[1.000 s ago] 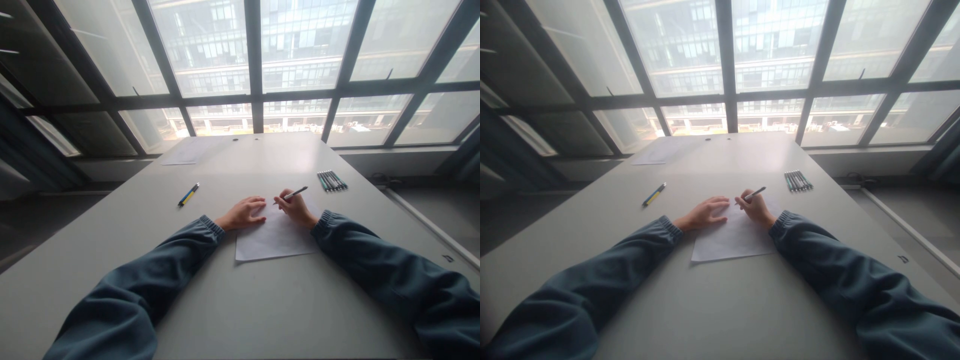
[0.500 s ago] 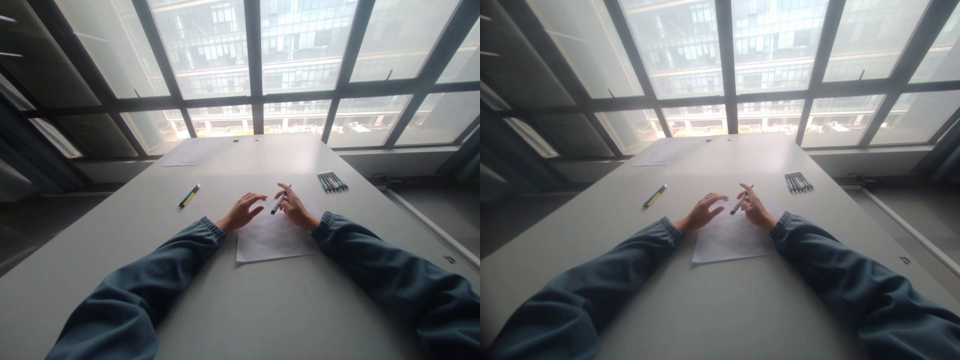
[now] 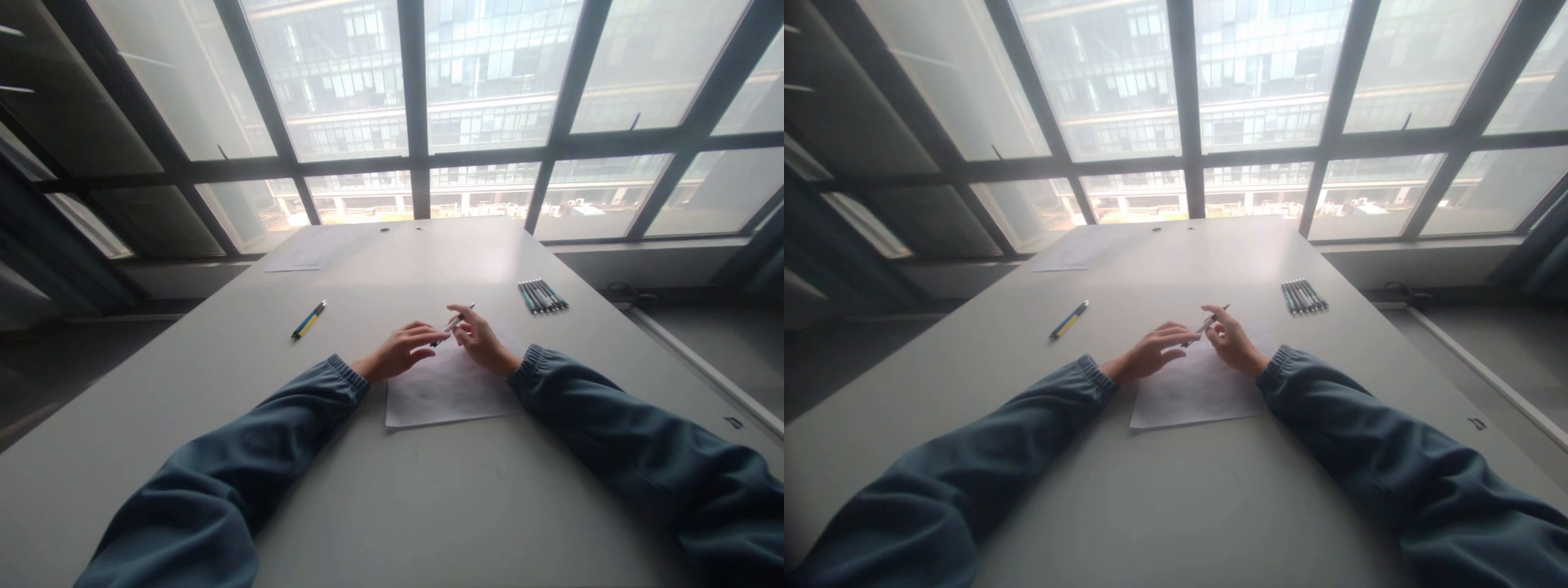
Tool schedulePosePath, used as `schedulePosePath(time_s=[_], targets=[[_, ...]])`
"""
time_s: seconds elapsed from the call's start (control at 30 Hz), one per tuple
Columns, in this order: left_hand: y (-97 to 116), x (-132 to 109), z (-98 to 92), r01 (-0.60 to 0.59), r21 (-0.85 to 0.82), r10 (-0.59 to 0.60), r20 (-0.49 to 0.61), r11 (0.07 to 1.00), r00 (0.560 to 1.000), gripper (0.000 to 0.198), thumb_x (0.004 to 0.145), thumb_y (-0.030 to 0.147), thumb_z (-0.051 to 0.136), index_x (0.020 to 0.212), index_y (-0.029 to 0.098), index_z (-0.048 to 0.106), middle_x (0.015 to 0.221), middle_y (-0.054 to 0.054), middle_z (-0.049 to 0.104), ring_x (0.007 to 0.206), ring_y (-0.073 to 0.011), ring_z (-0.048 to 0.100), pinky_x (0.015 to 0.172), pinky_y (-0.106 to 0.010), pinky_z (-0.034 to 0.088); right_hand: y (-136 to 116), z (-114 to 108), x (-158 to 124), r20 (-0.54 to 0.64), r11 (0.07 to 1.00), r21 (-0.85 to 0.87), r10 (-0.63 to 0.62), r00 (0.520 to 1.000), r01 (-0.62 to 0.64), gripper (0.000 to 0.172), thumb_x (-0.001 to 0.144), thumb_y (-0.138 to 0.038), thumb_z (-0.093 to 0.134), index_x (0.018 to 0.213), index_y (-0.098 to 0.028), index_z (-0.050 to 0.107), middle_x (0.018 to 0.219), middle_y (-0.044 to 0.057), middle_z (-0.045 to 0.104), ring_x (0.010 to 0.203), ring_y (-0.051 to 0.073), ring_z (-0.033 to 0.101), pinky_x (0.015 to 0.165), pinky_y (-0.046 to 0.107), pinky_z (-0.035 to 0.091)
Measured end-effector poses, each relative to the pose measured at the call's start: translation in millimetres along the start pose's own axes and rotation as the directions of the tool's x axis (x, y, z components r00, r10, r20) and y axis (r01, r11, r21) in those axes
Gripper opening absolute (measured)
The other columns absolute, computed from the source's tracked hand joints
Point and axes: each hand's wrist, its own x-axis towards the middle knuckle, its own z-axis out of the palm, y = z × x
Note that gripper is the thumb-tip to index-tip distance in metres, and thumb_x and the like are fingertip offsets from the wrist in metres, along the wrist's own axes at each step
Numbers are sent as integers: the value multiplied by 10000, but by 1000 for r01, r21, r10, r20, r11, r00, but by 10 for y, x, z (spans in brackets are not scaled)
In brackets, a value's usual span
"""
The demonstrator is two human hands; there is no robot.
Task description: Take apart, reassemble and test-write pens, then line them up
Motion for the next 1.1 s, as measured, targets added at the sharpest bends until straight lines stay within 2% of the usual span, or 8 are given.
schedulePosePath(time_s=[0.2,0.37,0.47,0.57,0.8,0.93,1.1], targets=[[-43,-17,26,-34,0,34,-34,999,999,330,955,271,627,1279,255,685,1143,-117,709,1118,-219,618,972,-396,545,-31,-3,-15,63,1000,3,-28,998,28,467,846,-195,521,1314,-187,521,990,44,620,624,104,537,573,258,469],[-79,-32,49,-72,37,74,-53,997,996,308,925,275,674,1228,242,714,1095,-108,736,1083,-212,634,952,-384,555,-46,-7,-42,135,998,-24,-54,989,58,396,899,-227,528,1293,-197,540,929,33,626,614,105,532,568,246,459],[-95,-37,46,-52,70,58,-78,996,995,307,917,289,684,1218,238,719,1082,-105,738,1069,-214,634,920,-381,568,-85,0,-65,172,996,-42,-76,982,85,374,940,-297,540,1304,-209,548,935,36,632,618,107,540,576,253,473],[-113,-46,41,-26,102,36,-92,994,995,313,918,303,684,1224,249,716,1074,-98,742,1048,-215,633,907,-391,568,-129,5,-83,168,992,-65,-94,981,106,375,954,-341,544,1309,-220,562,1024,60,648,630,107,549,586,263,492],[-113,-46,34,-5,107,15,-92,994,996,240,931,302,664,1145,233,746,1022,-92,745,1023,-215,632,901,-384,558,-168,11,-85,182,987,-88,-115,977,133,360,962,-338,527,1295,-215,590,1080,79,673,697,123,587,628,280,529],[-86,-28,20,-7,65,9,-27,998,1000,349,893,356,708,1216,223,708,1117,-107,722,1075,-233,608,952,-405,536,-158,7,-74,147,987,-55,-139,979,149,345,965,-399,548,1242,-205,616,1058,81,685,730,137,606,643,284,528],[-15,-19,-5,39,59,-41,34,998,999,577,894,404,699,1428,246,546,1261,-121,670,1127,-246,593,994,-429,519,-133,-4,-42,-15,994,3,-110,994,110,321,925,-445,622,1118,-189,638,942,62,680,734,151,621,610,277,512]])
